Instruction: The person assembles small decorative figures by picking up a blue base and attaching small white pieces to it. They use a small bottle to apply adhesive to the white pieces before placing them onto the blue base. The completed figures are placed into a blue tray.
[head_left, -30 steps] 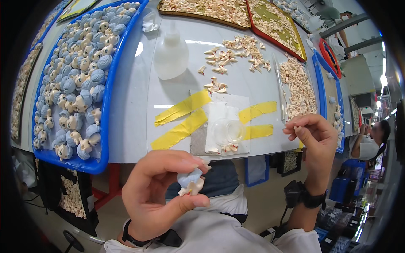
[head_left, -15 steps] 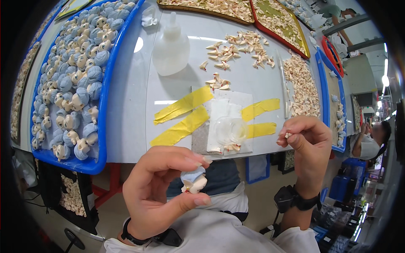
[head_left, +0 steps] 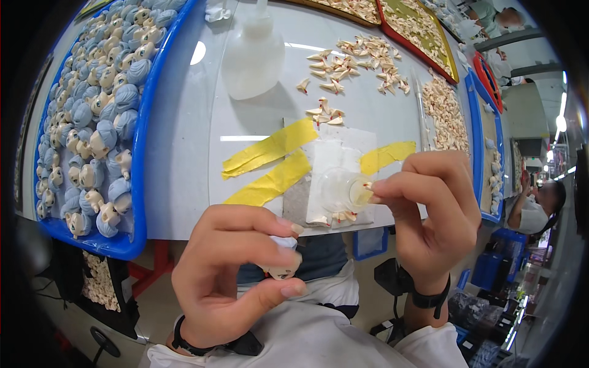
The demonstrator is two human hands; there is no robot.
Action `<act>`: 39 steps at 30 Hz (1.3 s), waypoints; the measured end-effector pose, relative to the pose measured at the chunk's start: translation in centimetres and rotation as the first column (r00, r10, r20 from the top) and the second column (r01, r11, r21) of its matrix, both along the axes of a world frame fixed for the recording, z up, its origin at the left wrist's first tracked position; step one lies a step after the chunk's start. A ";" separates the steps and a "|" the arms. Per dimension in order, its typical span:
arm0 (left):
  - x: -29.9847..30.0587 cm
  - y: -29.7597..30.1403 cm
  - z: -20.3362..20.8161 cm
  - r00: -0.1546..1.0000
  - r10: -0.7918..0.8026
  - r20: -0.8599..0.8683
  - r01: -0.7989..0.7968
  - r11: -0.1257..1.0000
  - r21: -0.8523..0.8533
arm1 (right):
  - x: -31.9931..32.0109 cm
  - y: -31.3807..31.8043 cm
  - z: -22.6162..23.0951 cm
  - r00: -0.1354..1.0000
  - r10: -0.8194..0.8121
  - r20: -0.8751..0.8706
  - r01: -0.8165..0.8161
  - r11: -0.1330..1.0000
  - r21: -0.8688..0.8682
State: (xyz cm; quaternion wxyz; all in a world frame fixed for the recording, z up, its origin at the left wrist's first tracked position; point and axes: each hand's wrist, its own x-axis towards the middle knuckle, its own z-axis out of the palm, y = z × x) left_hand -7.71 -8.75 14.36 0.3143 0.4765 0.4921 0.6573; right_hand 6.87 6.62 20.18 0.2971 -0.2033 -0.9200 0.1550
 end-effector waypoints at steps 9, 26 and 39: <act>0.1 0.3 -0.1 0.997 -0.046 0.062 0.045 0.999 0.017 | -0.5 0.3 0.1 0.998 0.036 0.049 -0.047 0.968 0.247; 2.2 0.1 0.4 0.902 -0.071 0.427 0.029 0.994 0.104 | 0.8 -2.2 0.1 0.971 0.053 -0.233 -0.116 0.958 -0.263; 3.4 -0.4 1.4 0.924 0.096 0.370 -0.089 0.995 -0.036 | 1.0 -4.2 0.6 0.976 0.141 -0.164 -0.165 0.975 -0.145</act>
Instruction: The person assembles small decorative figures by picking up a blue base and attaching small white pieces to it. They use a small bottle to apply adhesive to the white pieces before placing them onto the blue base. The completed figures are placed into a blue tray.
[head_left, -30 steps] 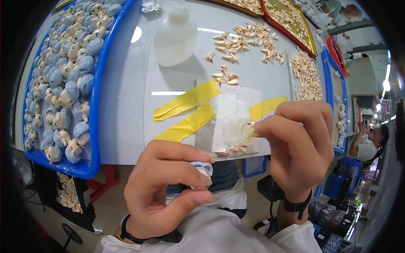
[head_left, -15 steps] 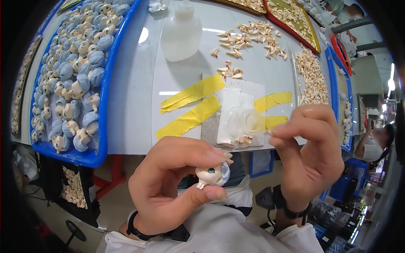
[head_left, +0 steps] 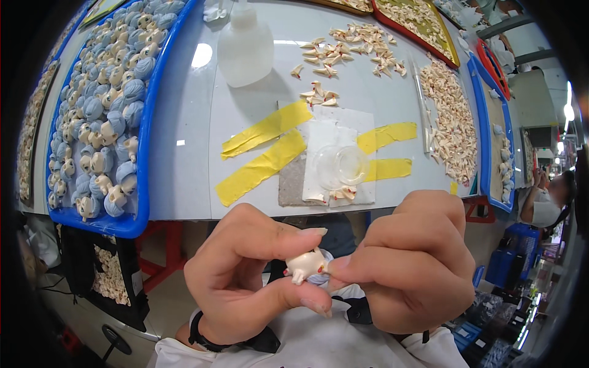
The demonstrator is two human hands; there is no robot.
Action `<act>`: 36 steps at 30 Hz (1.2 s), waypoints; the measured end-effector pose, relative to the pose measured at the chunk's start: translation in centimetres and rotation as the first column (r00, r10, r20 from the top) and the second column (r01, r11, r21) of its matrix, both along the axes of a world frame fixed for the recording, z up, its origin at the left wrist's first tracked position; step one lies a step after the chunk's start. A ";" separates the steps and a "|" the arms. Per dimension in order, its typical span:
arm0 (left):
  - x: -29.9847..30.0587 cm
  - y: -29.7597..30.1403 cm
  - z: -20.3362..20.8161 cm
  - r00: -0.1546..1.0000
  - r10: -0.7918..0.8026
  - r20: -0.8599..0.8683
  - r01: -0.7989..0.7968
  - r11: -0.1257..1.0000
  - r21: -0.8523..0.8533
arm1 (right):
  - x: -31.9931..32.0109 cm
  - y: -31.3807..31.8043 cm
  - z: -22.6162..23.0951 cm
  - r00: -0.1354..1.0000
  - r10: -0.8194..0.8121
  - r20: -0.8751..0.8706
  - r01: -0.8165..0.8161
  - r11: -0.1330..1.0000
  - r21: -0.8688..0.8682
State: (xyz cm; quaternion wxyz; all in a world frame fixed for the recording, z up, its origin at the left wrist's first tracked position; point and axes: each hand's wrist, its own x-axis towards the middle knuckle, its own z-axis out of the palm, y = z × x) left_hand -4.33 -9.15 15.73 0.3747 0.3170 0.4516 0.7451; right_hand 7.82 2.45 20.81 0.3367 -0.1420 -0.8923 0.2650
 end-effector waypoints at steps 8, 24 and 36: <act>0.6 0.3 0.6 0.998 0.021 0.053 -0.013 0.988 -0.153 | 0.3 0.6 -0.2 0.999 0.054 -0.005 -0.054 0.997 -0.051; 0.6 1.0 0.3 0.923 -0.166 0.347 0.168 0.985 0.026 | 0.8 1.3 -1.0 0.985 0.170 -0.023 -0.171 0.964 -0.204; -4.6 -1.6 3.0 0.823 -0.041 -0.566 0.012 0.998 -0.055 | 22.7 17.3 2.4 0.465 -0.728 0.504 0.752 0.625 0.210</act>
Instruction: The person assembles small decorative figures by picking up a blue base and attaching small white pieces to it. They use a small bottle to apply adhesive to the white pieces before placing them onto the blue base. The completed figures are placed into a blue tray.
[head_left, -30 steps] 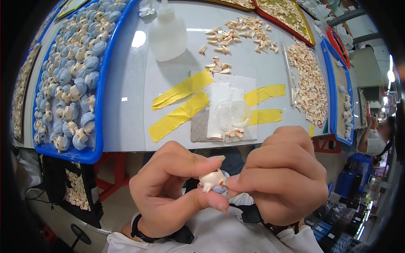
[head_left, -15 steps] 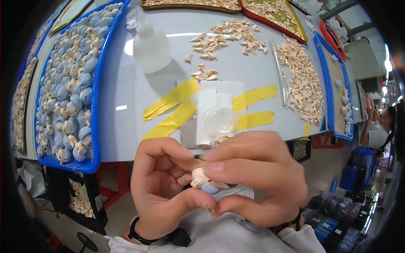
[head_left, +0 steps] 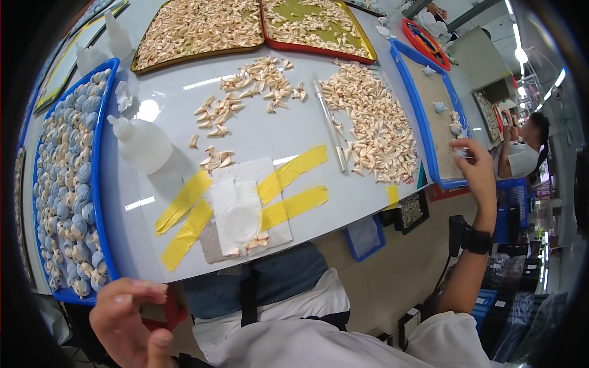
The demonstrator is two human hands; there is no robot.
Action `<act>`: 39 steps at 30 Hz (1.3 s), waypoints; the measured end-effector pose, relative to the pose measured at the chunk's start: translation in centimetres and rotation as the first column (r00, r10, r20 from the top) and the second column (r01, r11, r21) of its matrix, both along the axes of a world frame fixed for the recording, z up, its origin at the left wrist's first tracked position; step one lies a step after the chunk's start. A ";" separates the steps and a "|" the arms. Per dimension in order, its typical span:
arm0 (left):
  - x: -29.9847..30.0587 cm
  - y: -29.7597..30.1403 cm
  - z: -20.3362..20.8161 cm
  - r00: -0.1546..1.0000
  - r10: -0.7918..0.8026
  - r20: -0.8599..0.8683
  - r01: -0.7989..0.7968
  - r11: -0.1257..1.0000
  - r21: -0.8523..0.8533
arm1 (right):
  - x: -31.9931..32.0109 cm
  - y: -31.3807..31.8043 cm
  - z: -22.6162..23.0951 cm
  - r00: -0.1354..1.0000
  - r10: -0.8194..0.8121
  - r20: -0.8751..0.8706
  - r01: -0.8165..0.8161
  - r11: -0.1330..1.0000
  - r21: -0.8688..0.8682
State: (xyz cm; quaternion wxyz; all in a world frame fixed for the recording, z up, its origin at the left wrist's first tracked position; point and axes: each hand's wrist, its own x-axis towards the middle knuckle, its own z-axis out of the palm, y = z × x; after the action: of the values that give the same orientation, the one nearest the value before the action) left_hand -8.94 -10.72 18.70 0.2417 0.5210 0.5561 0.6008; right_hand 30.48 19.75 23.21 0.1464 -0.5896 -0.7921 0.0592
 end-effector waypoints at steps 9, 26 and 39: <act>-6.5 -3.9 0.0 0.827 0.296 -0.479 -0.379 0.922 -0.083 | 3.9 5.6 -2.0 0.977 -0.008 0.215 0.003 1.000 0.024; -13.9 -4.3 -1.9 0.475 0.198 -0.857 -0.748 0.605 -0.274 | 0.1 7.0 0.5 0.998 0.066 0.011 -0.059 0.951 -0.302; -7.8 -0.8 -1.1 0.554 0.367 -0.748 -0.776 0.553 -0.303 | -14.5 2.7 -0.8 0.887 0.462 0.007 -0.445 0.858 -0.258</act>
State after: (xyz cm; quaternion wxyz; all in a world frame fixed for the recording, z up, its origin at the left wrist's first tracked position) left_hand -16.78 -11.51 17.58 -0.0216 0.3491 0.9074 0.2331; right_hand 16.02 22.43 22.40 0.0260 -0.4020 -0.8991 0.1709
